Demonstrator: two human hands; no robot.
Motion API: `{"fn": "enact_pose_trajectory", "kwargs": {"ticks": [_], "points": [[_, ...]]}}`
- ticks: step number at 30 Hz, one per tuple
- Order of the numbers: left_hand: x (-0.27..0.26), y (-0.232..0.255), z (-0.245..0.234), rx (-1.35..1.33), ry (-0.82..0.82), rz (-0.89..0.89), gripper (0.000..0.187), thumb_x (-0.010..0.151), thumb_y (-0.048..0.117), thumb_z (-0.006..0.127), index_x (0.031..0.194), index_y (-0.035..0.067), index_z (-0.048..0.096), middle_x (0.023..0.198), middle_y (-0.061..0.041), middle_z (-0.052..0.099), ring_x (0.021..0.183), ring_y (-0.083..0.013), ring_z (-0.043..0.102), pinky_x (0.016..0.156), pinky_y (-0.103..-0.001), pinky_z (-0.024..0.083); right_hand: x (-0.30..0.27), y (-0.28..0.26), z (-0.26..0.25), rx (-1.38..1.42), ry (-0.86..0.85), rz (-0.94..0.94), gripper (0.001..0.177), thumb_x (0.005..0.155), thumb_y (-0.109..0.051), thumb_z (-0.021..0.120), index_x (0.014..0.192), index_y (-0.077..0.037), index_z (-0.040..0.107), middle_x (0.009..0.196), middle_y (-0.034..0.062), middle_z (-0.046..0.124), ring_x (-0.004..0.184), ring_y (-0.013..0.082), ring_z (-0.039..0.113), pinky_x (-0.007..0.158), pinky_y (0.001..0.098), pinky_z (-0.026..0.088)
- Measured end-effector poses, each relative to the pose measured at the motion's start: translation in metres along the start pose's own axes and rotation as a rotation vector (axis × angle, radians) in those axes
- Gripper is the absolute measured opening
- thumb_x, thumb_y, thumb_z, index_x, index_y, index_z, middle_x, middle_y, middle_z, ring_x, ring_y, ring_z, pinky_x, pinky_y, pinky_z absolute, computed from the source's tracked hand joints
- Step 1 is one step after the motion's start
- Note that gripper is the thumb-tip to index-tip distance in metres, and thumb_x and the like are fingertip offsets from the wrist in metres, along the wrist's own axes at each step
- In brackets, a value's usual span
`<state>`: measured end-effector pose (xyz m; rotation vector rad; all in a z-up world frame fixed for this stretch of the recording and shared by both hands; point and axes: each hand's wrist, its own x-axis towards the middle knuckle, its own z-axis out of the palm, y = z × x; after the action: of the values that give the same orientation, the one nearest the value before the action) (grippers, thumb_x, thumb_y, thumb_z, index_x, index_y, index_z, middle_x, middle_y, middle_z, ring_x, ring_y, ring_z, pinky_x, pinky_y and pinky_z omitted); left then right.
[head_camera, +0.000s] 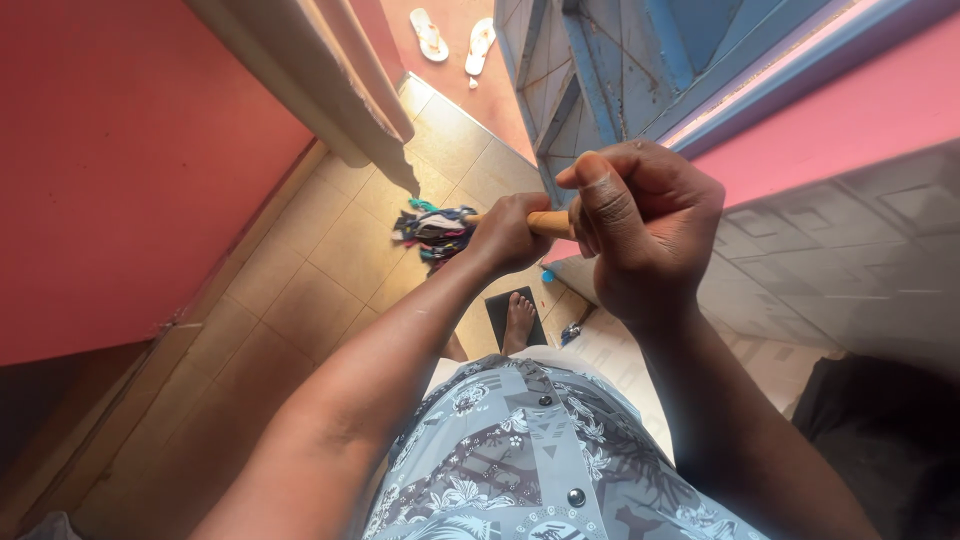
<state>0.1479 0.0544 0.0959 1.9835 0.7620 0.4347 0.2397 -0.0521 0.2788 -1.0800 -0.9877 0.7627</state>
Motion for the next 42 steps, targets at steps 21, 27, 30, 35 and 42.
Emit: {"fn": "enact_pose_trajectory", "kwargs": {"ticks": [21,27,30,35,42], "points": [[0.064,-0.023,0.035,-0.044,-0.047,-0.131,0.018,0.083,0.021,0.076,0.085,0.005,0.067,0.086,-0.018,0.073,0.084,-0.0353,0.074,0.071,-0.045,0.054,0.048,0.054,-0.046,-0.103,0.077,0.073,0.015,0.105,-0.01,0.064,0.095,0.002,0.067,0.065,-0.0016,0.057,0.055,0.0021,0.05,0.05,0.0206,0.039],[0.068,-0.021,0.031,-0.092,-0.045,-0.15,0.015,0.088,0.021,0.072,0.089,0.007,0.069,0.086,-0.018,0.074,0.085,-0.0333,0.075,0.071,-0.044,0.056,0.055,0.058,-0.048,-0.126,0.052,0.054,0.016,0.105,-0.01,0.065,0.095,0.001,0.068,0.067,-0.0014,0.058,0.057,0.0019,0.052,0.052,0.0207,0.039],[0.071,-0.025,0.035,-0.083,-0.043,-0.153,0.014,0.087,0.02,0.071,0.09,0.007,0.069,0.087,-0.017,0.075,0.085,-0.0322,0.076,0.071,-0.044,0.056,0.058,0.057,-0.05,-0.156,0.04,0.023,0.015,0.105,-0.01,0.065,0.095,0.001,0.068,0.072,-0.0008,0.062,0.059,0.002,0.053,0.052,0.021,0.041],[0.077,-0.019,0.032,-0.057,-0.044,-0.169,0.015,0.086,0.021,0.072,0.088,0.006,0.07,0.085,-0.018,0.075,0.083,-0.0333,0.075,0.069,-0.044,0.055,0.065,0.062,-0.055,-0.115,0.034,0.03,0.015,0.106,-0.01,0.065,0.095,0.001,0.067,0.068,-0.0005,0.059,0.057,0.0027,0.053,0.052,0.0214,0.04],[0.088,-0.022,0.022,-0.044,-0.037,-0.203,0.021,0.086,0.024,0.075,0.089,0.004,0.068,0.086,-0.019,0.074,0.084,-0.0363,0.074,0.07,-0.046,0.056,0.083,0.066,-0.047,-0.058,0.043,0.013,0.016,0.107,-0.009,0.062,0.096,0.001,0.066,0.065,-0.0008,0.057,0.054,0.0034,0.052,0.051,0.0228,0.041]]}}
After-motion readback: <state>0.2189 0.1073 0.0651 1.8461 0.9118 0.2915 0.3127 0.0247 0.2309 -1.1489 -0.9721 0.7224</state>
